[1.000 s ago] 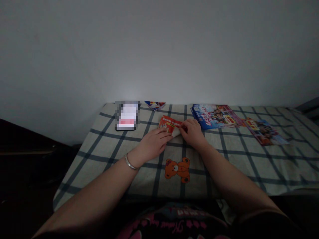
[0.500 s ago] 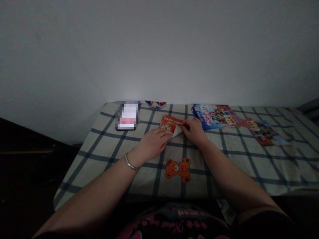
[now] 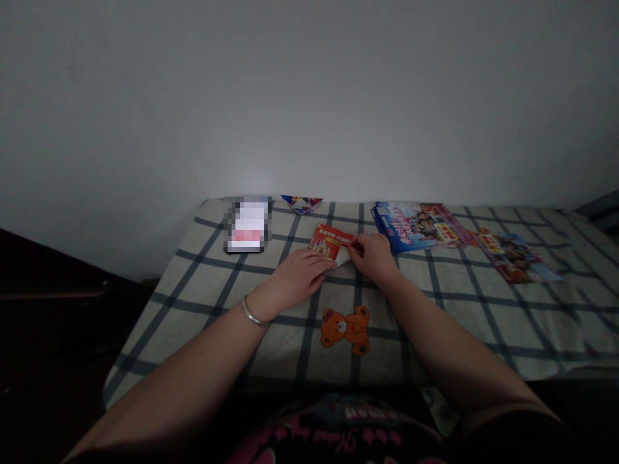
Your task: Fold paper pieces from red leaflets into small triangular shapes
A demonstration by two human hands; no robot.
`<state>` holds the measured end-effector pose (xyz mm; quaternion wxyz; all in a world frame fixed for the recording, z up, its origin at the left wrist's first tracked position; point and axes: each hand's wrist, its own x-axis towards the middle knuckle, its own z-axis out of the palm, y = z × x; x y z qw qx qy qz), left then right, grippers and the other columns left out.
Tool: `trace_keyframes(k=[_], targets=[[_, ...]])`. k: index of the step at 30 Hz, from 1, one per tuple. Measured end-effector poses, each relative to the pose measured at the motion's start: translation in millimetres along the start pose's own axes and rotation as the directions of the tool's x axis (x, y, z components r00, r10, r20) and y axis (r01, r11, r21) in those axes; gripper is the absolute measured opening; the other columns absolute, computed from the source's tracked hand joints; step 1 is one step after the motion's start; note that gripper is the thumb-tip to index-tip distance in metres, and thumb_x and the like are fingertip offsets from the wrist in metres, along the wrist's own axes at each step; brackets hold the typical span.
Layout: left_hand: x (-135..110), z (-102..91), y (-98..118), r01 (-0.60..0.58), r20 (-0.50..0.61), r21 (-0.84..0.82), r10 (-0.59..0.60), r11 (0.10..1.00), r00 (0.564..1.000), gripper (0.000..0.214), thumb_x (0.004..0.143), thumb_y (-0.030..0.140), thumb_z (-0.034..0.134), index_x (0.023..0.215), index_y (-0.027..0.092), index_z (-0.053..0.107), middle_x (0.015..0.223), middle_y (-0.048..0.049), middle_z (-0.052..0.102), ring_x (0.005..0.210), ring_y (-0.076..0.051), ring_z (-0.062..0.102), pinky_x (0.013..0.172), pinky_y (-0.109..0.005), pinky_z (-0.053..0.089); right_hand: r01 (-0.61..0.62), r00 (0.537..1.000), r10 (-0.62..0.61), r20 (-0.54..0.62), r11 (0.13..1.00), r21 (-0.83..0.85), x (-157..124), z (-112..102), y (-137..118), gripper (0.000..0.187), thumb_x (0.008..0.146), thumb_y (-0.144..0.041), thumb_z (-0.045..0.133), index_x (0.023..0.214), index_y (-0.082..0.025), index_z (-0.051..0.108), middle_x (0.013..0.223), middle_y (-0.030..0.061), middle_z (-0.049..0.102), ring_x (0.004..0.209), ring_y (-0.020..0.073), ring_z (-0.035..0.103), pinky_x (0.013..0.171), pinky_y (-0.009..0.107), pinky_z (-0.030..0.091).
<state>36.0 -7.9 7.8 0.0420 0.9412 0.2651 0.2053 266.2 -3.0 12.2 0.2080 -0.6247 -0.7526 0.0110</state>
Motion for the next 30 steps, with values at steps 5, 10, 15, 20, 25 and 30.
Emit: trace_keyframes(k=[5, 10, 15, 20, 25, 30], targets=[[2.5, 0.9, 3.7, -0.036, 0.028, 0.046, 0.035, 0.998, 0.999, 0.031, 0.092, 0.018, 0.055, 0.123, 0.019, 0.062, 0.122, -0.0048, 0.067, 0.116, -0.022, 0.057, 0.104, -0.042, 0.045, -0.001, 1.000, 0.000, -0.027, 0.999, -0.054, 0.0, -0.2, -1.3, 0.014, 0.087, -0.030, 0.057, 0.082, -0.021, 0.067, 0.087, 0.0066, 0.071, 0.088, 0.0258, 0.057, 0.092, 0.041, 0.034], [2.6, 0.2, 8.3, 0.004, 0.049, 0.055, -0.006, 0.998, 0.999, 0.031, 0.091, 0.018, 0.057, 0.121, 0.019, 0.063, 0.121, -0.0061, 0.065, 0.115, -0.024, 0.057, 0.102, -0.045, 0.045, -0.009, 0.999, 0.007, -0.032, 0.999, -0.037, -0.1, 1.8, -0.3, 0.012, 0.086, -0.031, 0.060, 0.082, -0.022, 0.066, 0.089, 0.0069, 0.072, 0.089, 0.0269, 0.057, 0.091, 0.043, 0.036], [2.0, 0.8, 8.7, 0.016, 0.008, 0.062, -0.017, 0.998, 1.000, 0.029, 0.090, 0.018, 0.057, 0.118, 0.021, 0.065, 0.126, -0.0062, 0.063, 0.118, -0.025, 0.056, 0.101, -0.045, 0.046, 0.002, 0.999, -0.002, -0.036, 1.000, -0.018, 0.9, 3.2, 0.6, 0.012, 0.087, -0.028, 0.058, 0.081, -0.021, 0.066, 0.087, 0.0080, 0.070, 0.087, 0.0267, 0.057, 0.087, 0.042, 0.039], [1.5, 3.4, 6.9, 0.023, 0.023, 0.027, -0.023, 0.999, 0.999, 0.031, 0.091, 0.020, 0.056, 0.121, 0.020, 0.062, 0.128, -0.0053, 0.064, 0.122, -0.024, 0.054, 0.106, -0.045, 0.043, 0.050, 0.999, -0.050, -0.014, 0.999, 0.014, 3.5, 3.9, 2.8, 0.012, 0.087, -0.026, 0.057, 0.082, -0.020, 0.066, 0.087, 0.0079, 0.069, 0.086, 0.0253, 0.057, 0.084, 0.039, 0.041], [0.4, 2.2, 8.4, 0.096, 0.024, 0.028, -0.096, 0.995, 0.995, 0.045, 0.088, 0.021, 0.059, 0.132, 0.014, 0.052, 0.128, -0.0111, 0.062, 0.122, -0.026, 0.054, 0.105, -0.046, 0.044, 0.099, 0.995, -0.099, 0.000, 0.993, 0.063, 4.3, 1.7, 5.5, 0.011, 0.087, -0.024, 0.057, 0.083, -0.019, 0.066, 0.084, 0.0071, 0.067, 0.084, 0.0233, 0.058, 0.084, 0.037, 0.042], [0.8, 0.2, 8.1, 0.076, 0.037, 0.039, -0.078, 0.996, 0.996, 0.044, 0.090, 0.023, 0.057, 0.134, 0.018, 0.052, 0.130, -0.0092, 0.061, 0.123, -0.026, 0.053, 0.106, -0.046, 0.042, 0.110, 0.994, -0.111, 0.002, 0.990, 0.093, 4.0, 2.1, 8.6, 0.010, 0.087, -0.023, 0.058, 0.081, -0.020, 0.065, 0.082, 0.0057, 0.068, 0.081, 0.0222, 0.058, 0.084, 0.036, 0.042]])
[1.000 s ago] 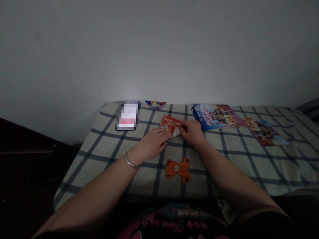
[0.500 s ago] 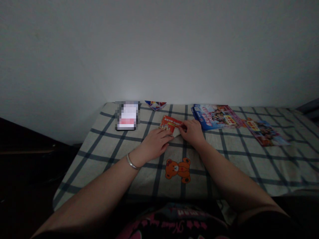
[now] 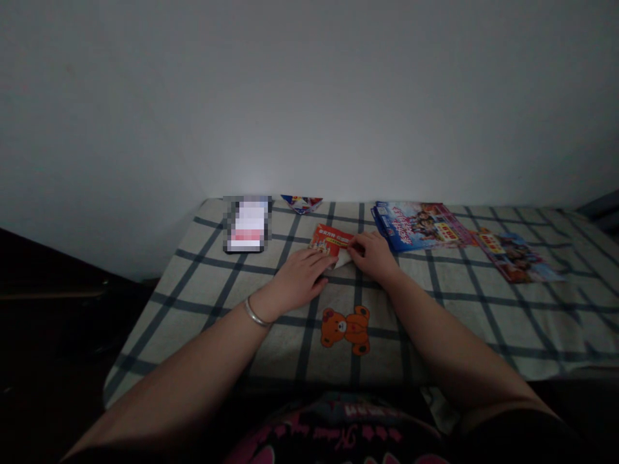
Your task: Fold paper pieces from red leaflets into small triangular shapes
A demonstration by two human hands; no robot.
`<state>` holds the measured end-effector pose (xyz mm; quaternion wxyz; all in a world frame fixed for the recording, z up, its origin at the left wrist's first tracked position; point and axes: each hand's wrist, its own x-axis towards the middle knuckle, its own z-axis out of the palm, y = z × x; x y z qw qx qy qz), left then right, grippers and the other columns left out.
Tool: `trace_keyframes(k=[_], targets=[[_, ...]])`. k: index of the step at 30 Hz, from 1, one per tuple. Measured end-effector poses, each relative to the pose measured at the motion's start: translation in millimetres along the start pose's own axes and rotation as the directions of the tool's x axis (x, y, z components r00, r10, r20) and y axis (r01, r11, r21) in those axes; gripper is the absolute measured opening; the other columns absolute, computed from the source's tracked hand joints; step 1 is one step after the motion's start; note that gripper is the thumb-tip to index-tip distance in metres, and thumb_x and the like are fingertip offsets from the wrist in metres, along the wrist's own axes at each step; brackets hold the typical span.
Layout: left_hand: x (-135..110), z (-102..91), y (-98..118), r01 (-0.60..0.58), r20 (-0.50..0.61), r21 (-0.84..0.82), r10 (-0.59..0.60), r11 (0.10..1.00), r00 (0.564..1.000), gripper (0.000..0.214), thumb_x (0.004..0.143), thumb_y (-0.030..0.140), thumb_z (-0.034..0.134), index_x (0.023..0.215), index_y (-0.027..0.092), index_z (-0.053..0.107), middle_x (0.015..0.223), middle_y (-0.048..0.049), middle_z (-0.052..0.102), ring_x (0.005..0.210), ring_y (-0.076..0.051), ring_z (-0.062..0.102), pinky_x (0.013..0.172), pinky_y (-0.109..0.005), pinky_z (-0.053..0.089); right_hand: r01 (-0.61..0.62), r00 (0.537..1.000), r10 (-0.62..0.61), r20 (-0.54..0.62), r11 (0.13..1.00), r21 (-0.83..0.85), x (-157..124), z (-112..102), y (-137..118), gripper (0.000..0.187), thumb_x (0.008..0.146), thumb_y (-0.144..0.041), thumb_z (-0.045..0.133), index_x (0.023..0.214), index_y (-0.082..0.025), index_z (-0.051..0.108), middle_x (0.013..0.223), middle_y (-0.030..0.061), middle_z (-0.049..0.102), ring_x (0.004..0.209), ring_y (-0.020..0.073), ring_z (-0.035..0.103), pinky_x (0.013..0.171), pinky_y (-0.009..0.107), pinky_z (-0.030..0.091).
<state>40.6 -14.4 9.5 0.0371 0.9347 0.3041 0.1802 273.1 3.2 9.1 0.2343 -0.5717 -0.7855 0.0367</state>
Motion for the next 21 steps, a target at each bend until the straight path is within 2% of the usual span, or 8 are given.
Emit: trace_keyframes(k=[6, 13, 21], targets=[[-0.1, 2.3, -1.5, -0.078, 0.002, 0.038, 0.078, 0.996, 0.997, 0.036, 0.093, 0.023, 0.054, 0.129, 0.020, 0.058, 0.130, -0.0057, 0.062, 0.122, -0.025, 0.052, 0.107, -0.044, 0.041, -0.017, 1.000, 0.017, -0.017, 1.000, 0.003, -0.3, 2.6, 1.1, 0.009, 0.086, -0.025, 0.059, 0.080, -0.020, 0.065, 0.082, 0.0055, 0.068, 0.081, 0.0224, 0.058, 0.083, 0.037, 0.042], [-0.1, 5.0, 1.0, -0.042, -0.004, 0.077, 0.043, 0.996, 0.999, 0.040, 0.092, 0.024, 0.055, 0.132, 0.016, 0.056, 0.132, -0.0081, 0.061, 0.120, -0.027, 0.053, 0.104, -0.044, 0.043, -0.014, 1.000, 0.014, -0.011, 1.000, -0.003, 0.5, 2.0, -0.6, 0.010, 0.086, -0.024, 0.058, 0.080, -0.021, 0.065, 0.083, 0.0055, 0.068, 0.082, 0.0222, 0.058, 0.083, 0.036, 0.043], [1.7, 6.7, 0.1, -0.076, -0.004, 0.073, 0.076, 0.994, 0.997, 0.040, 0.092, 0.022, 0.055, 0.132, 0.017, 0.057, 0.134, -0.0064, 0.061, 0.122, -0.024, 0.051, 0.108, -0.042, 0.040, -0.027, 1.000, 0.028, 0.011, 0.998, -0.057, 1.9, 1.5, -2.4, 0.012, 0.088, -0.026, 0.057, 0.081, -0.021, 0.065, 0.084, 0.0066, 0.069, 0.082, 0.0236, 0.059, 0.084, 0.038, 0.042]])
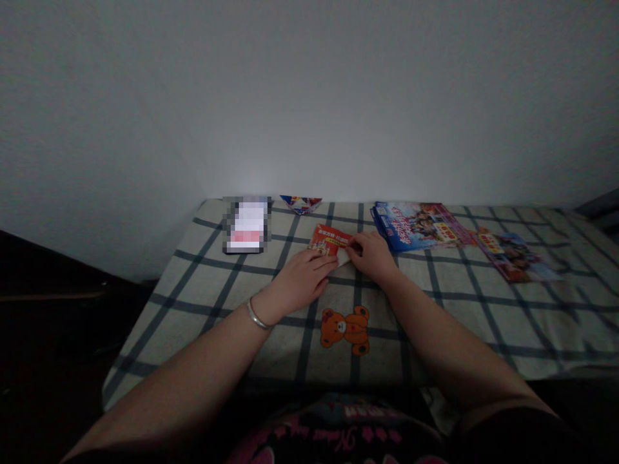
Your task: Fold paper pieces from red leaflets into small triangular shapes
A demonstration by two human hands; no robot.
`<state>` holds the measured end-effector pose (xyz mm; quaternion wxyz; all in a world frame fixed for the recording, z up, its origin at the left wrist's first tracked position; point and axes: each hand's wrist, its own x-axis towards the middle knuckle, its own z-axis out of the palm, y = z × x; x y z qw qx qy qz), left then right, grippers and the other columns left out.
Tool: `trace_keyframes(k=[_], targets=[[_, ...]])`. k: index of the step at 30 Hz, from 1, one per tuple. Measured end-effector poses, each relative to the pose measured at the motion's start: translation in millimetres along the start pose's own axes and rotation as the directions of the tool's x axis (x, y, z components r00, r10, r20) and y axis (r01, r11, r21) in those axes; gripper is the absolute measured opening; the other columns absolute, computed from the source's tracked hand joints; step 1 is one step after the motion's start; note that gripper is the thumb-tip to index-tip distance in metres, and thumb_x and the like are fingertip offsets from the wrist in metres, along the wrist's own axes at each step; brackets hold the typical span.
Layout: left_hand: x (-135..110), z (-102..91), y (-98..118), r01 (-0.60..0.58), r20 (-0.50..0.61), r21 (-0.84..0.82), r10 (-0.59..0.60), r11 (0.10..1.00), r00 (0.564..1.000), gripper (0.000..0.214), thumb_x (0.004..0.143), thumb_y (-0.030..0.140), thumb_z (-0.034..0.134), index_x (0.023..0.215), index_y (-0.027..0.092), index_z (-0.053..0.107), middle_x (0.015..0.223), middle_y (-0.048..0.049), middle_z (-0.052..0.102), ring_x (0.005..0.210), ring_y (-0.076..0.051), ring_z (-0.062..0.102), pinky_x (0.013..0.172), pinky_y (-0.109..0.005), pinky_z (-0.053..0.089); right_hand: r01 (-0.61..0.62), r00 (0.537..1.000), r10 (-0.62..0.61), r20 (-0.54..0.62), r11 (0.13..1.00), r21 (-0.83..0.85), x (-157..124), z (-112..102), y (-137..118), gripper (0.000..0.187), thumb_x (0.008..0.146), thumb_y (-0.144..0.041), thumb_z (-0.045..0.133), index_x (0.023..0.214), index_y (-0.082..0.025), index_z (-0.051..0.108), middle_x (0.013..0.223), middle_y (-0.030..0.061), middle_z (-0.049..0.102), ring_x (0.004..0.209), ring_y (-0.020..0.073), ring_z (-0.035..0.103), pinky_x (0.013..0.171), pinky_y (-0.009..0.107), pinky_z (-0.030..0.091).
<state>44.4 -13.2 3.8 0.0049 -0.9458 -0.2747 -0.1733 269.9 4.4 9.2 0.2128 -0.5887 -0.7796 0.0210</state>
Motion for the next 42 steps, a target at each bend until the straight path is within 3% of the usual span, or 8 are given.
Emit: trace_keyframes(k=[9, 28, 36, 42], targets=[[2.2, -4.4, 4.3, -0.018, 0.027, 0.025, 0.018, 1.000, 0.999, 0.038, 0.094, 0.023, 0.053, 0.131, 0.020, 0.058, 0.132, -0.0053, 0.062, 0.119, -0.024, 0.053, 0.104, -0.042, 0.042, 0.007, 1.000, -0.007, -0.021, 0.999, 0.038, -0.5, 2.7, 0.6, 0.008, 0.087, -0.025, 0.058, 0.086, -0.021, 0.065, 0.085, 0.0052, 0.070, 0.082, 0.0226, 0.060, 0.085, 0.038, 0.042], [4.1, -2.6, 8.3, 0.009, 0.023, 0.067, -0.011, 0.998, 1.000, 0.036, 0.094, 0.023, 0.053, 0.129, 0.019, 0.059, 0.129, -0.0057, 0.063, 0.117, -0.026, 0.052, 0.100, -0.043, 0.044, -0.005, 1.000, 0.004, -0.031, 0.999, -0.051, -1.4, 0.5, -4.8, 0.011, 0.090, -0.023, 0.057, 0.084, -0.020, 0.065, 0.086, 0.0076, 0.068, 0.085, 0.0246, 0.057, 0.085, 0.038, 0.043], [5.4, -8.3, 15.8, 0.026, 0.048, 0.116, -0.031, 0.993, 0.998, 0.036, 0.094, 0.030, 0.058, 0.127, 0.018, 0.060, 0.129, -0.0065, 0.063, 0.117, -0.028, 0.052, 0.098, -0.043, 0.045, 0.132, 0.983, -0.133, -0.122, 0.991, -0.016, -17.9, -13.0, -4.8, 0.014, 0.086, -0.022, 0.066, 0.098, -0.022, 0.074, 0.101, 0.0082, 0.069, 0.097, 0.0260, 0.056, 0.091, 0.040, 0.046], [4.1, -8.5, 14.3, 0.026, 0.080, 0.122, -0.036, 0.992, 0.996, 0.039, 0.094, 0.034, 0.058, 0.129, 0.017, 0.058, 0.131, -0.0070, 0.062, 0.121, -0.027, 0.051, 0.101, -0.042, 0.042, 0.282, 0.958, -0.281, 0.052, 0.960, -0.002, -21.6, -19.2, -7.1, 0.014, 0.090, -0.025, 0.064, 0.094, -0.025, 0.078, 0.100, 0.0055, 0.073, 0.096, 0.0235, 0.059, 0.089, 0.038, 0.049]])
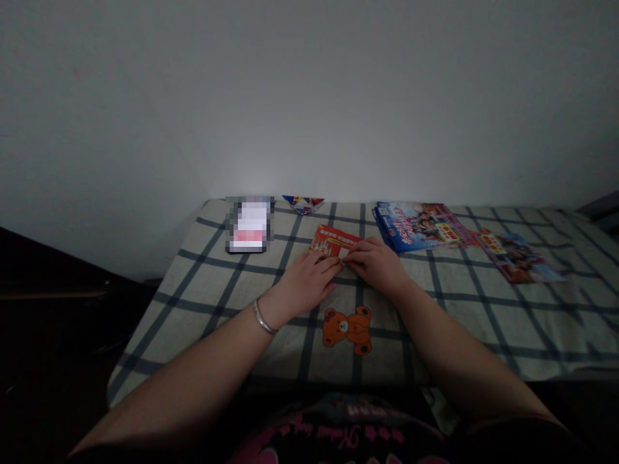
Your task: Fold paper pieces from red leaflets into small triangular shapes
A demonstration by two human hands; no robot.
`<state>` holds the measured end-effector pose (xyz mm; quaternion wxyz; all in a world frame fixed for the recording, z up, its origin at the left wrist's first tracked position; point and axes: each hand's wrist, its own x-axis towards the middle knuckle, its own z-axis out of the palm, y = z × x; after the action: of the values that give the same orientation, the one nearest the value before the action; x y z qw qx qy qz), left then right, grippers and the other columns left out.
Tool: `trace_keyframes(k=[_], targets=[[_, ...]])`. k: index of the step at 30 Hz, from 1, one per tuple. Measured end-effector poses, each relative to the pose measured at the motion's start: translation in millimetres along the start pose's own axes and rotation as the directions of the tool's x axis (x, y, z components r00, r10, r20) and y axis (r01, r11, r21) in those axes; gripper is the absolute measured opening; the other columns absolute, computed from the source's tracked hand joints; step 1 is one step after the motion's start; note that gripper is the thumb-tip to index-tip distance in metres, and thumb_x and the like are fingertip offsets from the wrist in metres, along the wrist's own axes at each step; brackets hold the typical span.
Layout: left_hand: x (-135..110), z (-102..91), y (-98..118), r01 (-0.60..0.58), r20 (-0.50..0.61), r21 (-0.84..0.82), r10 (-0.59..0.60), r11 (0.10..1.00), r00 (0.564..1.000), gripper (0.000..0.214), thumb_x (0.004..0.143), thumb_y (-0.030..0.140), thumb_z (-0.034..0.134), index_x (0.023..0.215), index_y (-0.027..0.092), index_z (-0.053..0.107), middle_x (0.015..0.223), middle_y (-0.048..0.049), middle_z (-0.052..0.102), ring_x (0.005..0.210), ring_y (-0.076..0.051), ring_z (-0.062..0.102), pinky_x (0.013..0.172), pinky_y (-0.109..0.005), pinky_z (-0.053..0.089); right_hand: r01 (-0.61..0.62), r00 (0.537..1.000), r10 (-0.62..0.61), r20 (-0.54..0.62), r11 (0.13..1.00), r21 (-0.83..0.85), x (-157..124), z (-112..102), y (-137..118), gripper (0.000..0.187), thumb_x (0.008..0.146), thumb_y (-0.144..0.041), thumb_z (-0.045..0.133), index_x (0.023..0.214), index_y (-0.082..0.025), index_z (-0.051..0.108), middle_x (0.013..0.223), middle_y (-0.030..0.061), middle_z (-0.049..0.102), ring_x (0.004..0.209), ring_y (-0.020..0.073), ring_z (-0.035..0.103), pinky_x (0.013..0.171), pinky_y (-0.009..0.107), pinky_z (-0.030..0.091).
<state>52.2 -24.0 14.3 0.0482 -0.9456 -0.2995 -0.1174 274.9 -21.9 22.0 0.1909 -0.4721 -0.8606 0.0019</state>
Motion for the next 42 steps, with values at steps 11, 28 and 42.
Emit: trace_keyframes(k=[11, 28, 42], targets=[[-4.6, -6.0, -6.7, -0.057, 0.045, -0.011, 0.057, 0.998, 0.997, 0.033, 0.093, 0.034, 0.062, 0.121, 0.017, 0.061, 0.130, -0.0076, 0.061, 0.122, -0.025, 0.053, 0.101, -0.039, 0.044, -0.043, 0.999, 0.043, 0.013, 0.999, 0.020, 1.4, 2.1, -0.4, 0.015, 0.089, -0.021, 0.064, 0.094, -0.025, 0.078, 0.101, 0.0056, 0.073, 0.097, 0.0225, 0.061, 0.091, 0.038, 0.049], [-4.6, -11.2, -14.3, -0.006, 0.031, -0.010, 0.007, 1.000, 0.999, 0.023, 0.094, 0.026, 0.055, 0.114, 0.016, 0.062, 0.114, -0.0071, 0.067, 0.110, -0.024, 0.058, 0.098, -0.038, 0.046, 0.019, 0.997, -0.018, -0.078, 1.000, 0.018, 5.1, 11.9, 5.5, 0.015, 0.091, -0.022, 0.062, 0.095, -0.024, 0.077, 0.107, 0.0057, 0.072, 0.103, 0.0237, 0.060, 0.093, 0.039, 0.051], [-4.9, -9.7, -14.5, -0.009, 0.016, -0.020, 0.010, 1.000, 1.000, 0.028, 0.094, 0.025, 0.055, 0.120, 0.016, 0.061, 0.119, -0.0075, 0.064, 0.116, -0.023, 0.054, 0.106, -0.038, 0.041, -0.087, 0.992, 0.099, -0.080, 0.986, 0.142, 8.1, 18.9, 6.5, 0.032, 0.083, -0.017, 0.061, 0.114, -0.019, 0.068, 0.123, 0.0101, 0.067, 0.116, 0.0249, 0.058, 0.105, 0.044, 0.043]])
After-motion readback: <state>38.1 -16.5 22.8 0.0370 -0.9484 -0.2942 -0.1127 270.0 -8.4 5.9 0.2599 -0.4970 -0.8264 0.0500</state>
